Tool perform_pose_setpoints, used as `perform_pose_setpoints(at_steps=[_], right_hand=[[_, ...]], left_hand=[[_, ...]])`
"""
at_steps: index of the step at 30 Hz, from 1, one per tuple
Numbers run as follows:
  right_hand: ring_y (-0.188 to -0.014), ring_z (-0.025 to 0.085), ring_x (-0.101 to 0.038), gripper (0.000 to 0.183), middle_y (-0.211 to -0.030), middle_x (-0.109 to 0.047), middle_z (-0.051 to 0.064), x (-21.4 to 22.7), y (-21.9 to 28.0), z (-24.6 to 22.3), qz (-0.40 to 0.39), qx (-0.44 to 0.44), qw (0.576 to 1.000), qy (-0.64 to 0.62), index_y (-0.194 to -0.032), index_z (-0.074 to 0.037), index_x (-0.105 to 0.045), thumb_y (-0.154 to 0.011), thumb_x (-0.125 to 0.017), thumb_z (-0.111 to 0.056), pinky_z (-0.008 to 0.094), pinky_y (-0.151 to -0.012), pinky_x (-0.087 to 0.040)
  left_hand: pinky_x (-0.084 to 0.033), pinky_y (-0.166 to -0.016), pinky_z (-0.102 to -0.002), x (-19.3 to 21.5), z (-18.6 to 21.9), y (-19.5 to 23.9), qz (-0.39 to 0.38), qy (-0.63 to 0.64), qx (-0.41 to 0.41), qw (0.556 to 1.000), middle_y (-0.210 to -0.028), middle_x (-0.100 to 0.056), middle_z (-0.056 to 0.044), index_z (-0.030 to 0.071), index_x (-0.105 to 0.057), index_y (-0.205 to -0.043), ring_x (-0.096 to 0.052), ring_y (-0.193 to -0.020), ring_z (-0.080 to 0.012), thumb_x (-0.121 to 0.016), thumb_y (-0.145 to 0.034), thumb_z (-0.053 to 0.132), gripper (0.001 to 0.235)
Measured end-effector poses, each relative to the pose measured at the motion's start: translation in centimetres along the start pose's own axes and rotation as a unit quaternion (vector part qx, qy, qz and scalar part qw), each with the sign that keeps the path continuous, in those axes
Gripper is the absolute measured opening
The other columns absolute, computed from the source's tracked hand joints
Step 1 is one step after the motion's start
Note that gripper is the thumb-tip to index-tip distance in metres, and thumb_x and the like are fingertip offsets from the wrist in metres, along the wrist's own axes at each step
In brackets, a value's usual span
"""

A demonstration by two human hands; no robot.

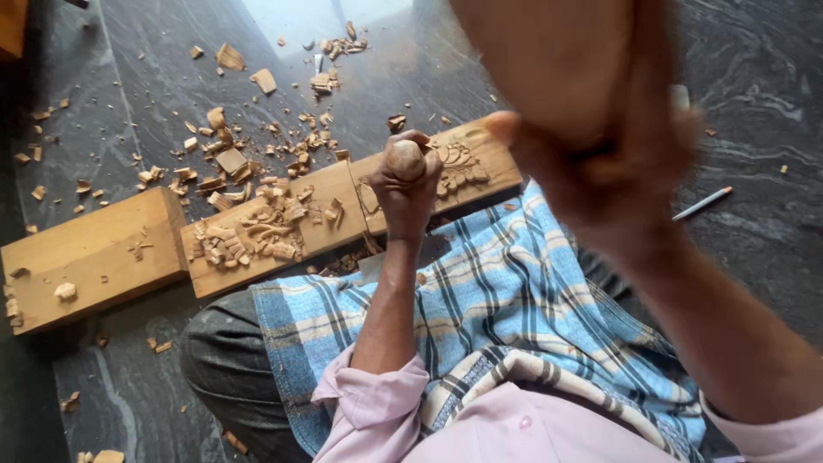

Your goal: The person carves a floral design into a rectangular wooden plank using a chisel and a wooden mallet. They repeatedly strike the chisel to remove wood chips and refine the pattern.

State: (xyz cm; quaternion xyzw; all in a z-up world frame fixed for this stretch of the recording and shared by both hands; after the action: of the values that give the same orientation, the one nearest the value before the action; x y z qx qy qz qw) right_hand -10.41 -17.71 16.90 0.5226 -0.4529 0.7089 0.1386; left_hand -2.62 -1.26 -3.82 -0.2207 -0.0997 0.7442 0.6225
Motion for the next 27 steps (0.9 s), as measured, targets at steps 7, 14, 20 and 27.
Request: perform_pose_setpoints(at_steps=[7, 14, 20, 27], right_hand=[[-0.061, 0.019, -0.072, 0.082, -0.086, -0.074, 0.010, -3.7, 2.2, 0.6, -0.051, -0.068, 0.996, 0.002, -0.161, -0.014, -0.035, -0.096, -0.078, -0.038, 0.032, -0.054, -0.060], [-0.089, 0.023, -0.077, 0.088, -0.125, -0.071, 0.022, -5.2, 9.9, 2.3, 0.060, -0.317, 0.916, -0.237, -0.163, -0.002, -0.034, -0.092, -0.082, -0.024, 0.032, -0.074, -0.065], [-0.078, 0.015, -0.064, 0.082, -0.108, -0.069, 0.015, -5.4, 14.1, 4.0, 0.101, -0.464, 0.832, -0.286, -0.162, -0.003, -0.042, -0.091, -0.082, -0.013, 0.027, -0.065, -0.054], [-0.059, 0.006, -0.054, 0.071, -0.094, -0.065, 0.001, -6.1, 14.1, 4.2, 0.148, -0.497, 0.769, -0.374, -0.155, -0.002, -0.047, -0.091, -0.078, -0.007, 0.021, -0.050, -0.045]], left_hand=[[-0.062, -0.071, -0.023, 0.1, -0.1, -1.0, 0.009, -0.008, -0.008, 1.000, -0.093, -0.073, -0.008, 0.002, -0.070, -0.101, -0.072, -0.082, -0.0090, -0.076, -0.084, -0.004, 0.019], [-0.061, -0.057, -0.023, -2.2, 6.1, -0.9, -0.018, -0.008, -0.096, 0.995, -0.097, -0.072, -0.010, 0.003, -0.066, -0.113, -0.073, -0.072, -0.0104, -0.070, -0.088, -0.001, 0.025], [-0.063, -0.066, -0.027, 1.7, 8.6, -5.2, -0.022, -0.151, -0.170, 0.973, -0.096, -0.072, -0.010, 0.002, -0.066, -0.115, -0.074, -0.080, -0.0159, -0.071, -0.096, 0.004, 0.019], [-0.055, -0.050, -0.033, 4.1, -1.3, -10.9, -0.273, -0.573, -0.072, 0.769, -0.077, -0.068, -0.007, 0.010, -0.072, -0.098, -0.063, -0.061, -0.0137, -0.059, -0.103, 0.014, 0.015]])
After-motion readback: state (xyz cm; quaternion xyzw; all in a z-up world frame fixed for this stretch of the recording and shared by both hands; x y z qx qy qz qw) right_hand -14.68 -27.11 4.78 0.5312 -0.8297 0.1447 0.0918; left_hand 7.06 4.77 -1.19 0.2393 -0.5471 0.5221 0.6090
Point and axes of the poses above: each hand's wrist, its own y-axis away from the middle knuckle, its own x-axis out of the back of the hand, z = x × y, the point moved 4 cm from there along -y, towards the middle knuckle
